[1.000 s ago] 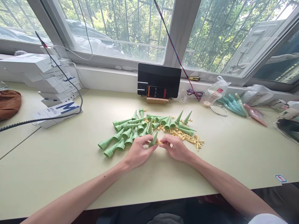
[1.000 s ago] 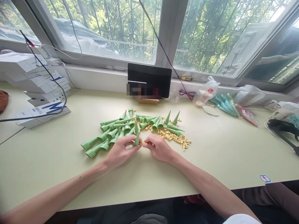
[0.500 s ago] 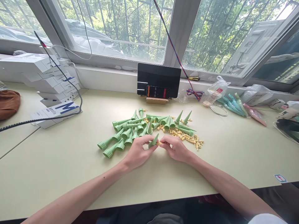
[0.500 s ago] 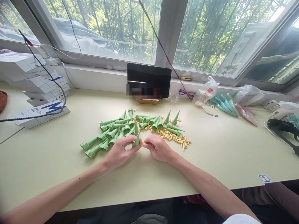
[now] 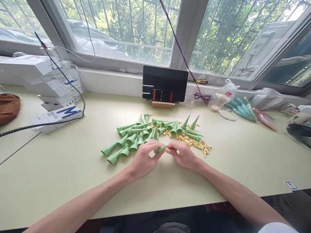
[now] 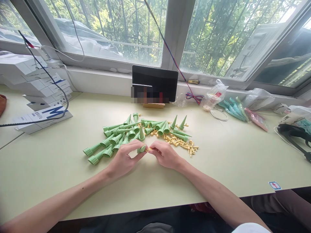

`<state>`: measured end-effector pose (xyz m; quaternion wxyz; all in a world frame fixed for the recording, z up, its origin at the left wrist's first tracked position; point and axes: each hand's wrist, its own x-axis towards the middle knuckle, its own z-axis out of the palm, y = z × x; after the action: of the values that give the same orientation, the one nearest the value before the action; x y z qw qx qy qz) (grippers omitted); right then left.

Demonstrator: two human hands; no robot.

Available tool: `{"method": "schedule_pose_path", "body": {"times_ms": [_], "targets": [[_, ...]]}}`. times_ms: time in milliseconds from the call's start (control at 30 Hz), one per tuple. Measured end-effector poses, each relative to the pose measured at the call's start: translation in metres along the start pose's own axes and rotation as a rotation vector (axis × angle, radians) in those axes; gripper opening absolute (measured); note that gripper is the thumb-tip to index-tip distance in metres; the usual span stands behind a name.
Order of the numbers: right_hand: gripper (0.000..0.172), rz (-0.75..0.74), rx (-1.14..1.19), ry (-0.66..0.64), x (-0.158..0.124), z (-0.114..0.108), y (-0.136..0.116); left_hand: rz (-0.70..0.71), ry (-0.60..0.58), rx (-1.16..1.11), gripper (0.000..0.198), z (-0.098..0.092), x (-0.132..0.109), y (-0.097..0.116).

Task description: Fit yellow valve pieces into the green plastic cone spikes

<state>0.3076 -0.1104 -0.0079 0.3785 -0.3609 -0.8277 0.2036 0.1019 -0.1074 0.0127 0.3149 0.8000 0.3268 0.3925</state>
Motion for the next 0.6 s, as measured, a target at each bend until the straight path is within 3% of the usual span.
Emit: {"method": "schedule_pose_path", "body": {"times_ms": [400, 600], "targets": [[0.018, 0.006, -0.002, 0.004, -0.0006, 0.0011, 0.0014, 0.014, 0.004, 0.0, 0.014, -0.0005, 0.0002, 0.0012], [0.019, 0.046, 0.005, 0.029, 0.0013, 0.0008, 0.0, -0.108, 0.006, -0.072, 0.012, -0.001, 0.0009, 0.0002]]}}
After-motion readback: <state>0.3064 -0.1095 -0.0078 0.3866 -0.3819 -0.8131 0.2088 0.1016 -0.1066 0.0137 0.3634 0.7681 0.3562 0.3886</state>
